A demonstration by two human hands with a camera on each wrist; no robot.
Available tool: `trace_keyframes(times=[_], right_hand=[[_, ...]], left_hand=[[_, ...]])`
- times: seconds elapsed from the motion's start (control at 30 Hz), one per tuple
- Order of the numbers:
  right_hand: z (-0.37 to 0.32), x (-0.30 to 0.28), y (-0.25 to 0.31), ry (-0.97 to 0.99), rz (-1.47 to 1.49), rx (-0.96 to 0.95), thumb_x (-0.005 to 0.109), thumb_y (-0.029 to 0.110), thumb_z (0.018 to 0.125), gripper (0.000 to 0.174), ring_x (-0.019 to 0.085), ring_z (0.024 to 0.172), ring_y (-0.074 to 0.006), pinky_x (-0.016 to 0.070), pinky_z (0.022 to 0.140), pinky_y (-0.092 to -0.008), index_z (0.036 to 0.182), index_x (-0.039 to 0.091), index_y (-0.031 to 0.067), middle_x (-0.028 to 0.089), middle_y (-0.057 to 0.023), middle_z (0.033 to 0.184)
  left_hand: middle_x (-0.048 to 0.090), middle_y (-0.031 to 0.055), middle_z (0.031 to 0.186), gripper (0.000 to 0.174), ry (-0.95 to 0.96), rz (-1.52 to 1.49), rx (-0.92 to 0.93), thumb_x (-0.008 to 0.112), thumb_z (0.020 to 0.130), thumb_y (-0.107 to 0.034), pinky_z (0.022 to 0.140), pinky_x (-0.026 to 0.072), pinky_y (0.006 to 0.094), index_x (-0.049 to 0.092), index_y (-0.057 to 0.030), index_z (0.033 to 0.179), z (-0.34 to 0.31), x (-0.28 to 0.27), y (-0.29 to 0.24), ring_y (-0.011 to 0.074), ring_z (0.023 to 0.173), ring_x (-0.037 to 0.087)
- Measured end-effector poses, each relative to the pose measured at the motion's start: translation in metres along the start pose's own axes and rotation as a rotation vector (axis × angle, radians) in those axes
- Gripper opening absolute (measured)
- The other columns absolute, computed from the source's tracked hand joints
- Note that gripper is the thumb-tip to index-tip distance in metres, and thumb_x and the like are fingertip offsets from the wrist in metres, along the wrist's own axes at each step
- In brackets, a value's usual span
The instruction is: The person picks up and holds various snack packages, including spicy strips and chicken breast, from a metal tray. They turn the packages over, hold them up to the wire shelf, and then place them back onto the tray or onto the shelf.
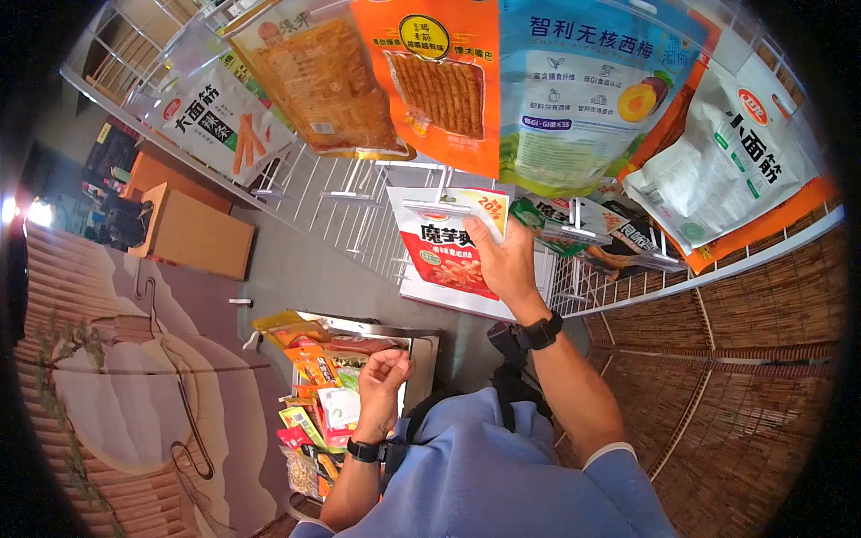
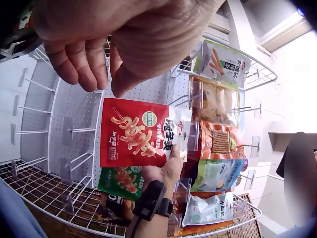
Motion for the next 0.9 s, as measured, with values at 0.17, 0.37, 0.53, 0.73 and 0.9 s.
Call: trace_keyframes(times=[0.17,0.37,0.53,0.73,0.9], right_hand=[[0.0,0.007,-0.011,-0.036,0.128,0.049,0.067,0.017,0.098,0.025,0.063,0.086,-0.0097,0.0507,0.078,-0.0288,0.112,0.068,-0.0046,0.073,-0.0063,0.098],[0.005,0.008,-0.014,-0.082,0.088,0.025,0.067,0.016,0.097,0.024,0.062,0.081,-0.0095,0.0509,0.073,-0.0286,0.109,0.069,-0.0052,0.073,-0.0075,0.092],[0.008,0.009,-0.017,-0.069,0.112,-0.004,0.067,0.016,0.097,0.024,0.062,0.079,-0.0093,0.0504,0.071,-0.0287,0.108,0.069,-0.0051,0.073,-0.0079,0.09],[0.008,0.01,-0.025,-0.108,0.104,-0.001,0.068,0.017,0.097,0.025,0.062,0.079,-0.0097,0.0506,0.07,-0.029,0.107,0.069,-0.0054,0.074,-0.0084,0.091],[0.015,0.01,-0.035,-0.167,0.08,0.035,0.07,0.021,0.097,0.028,0.065,0.08,-0.0119,0.0518,0.073,-0.0305,0.107,0.069,-0.0052,0.075,-0.01,0.092]], left_hand=[[0.072,0.0067,0.1,0.019,0.014,-0.002,0.005,0.072,0.093,-0.005,0.083,0.0536,0.0275,0.063,-0.0031,0.109,0.001,0.002,0.0,0.0122,0.088,0.066],[0.072,0.007,0.101,0.019,0.011,-0.004,-0.013,0.071,0.093,-0.004,0.083,0.054,0.0279,0.062,-0.0031,0.11,0.0,-0.001,0.004,0.0124,0.088,0.066],[0.071,0.0075,0.103,0.018,0.008,-0.023,-0.01,0.07,0.094,-0.004,0.086,0.0549,0.0293,0.062,-0.003,0.11,-0.002,-0.002,0.004,0.0127,0.091,0.067],[0.071,0.0069,0.104,0.018,0.004,-0.012,-0.021,0.07,0.094,-0.004,0.088,0.055,0.0294,0.062,-0.0029,0.111,-0.004,-0.004,0.005,0.0123,0.092,0.067],[0.07,0.0069,0.107,0.02,0.013,-0.017,-0.055,0.07,0.093,-0.002,0.088,0.0532,0.0264,0.062,-0.0033,0.111,-0.004,-0.003,0.004,0.0114,0.095,0.066]])
Point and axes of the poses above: each hand's wrist, its own z-axis towards the middle knuckle, its own x-axis out of the palm, y = z × x, the point moved 2 cm from there along z, towards the middle knuckle
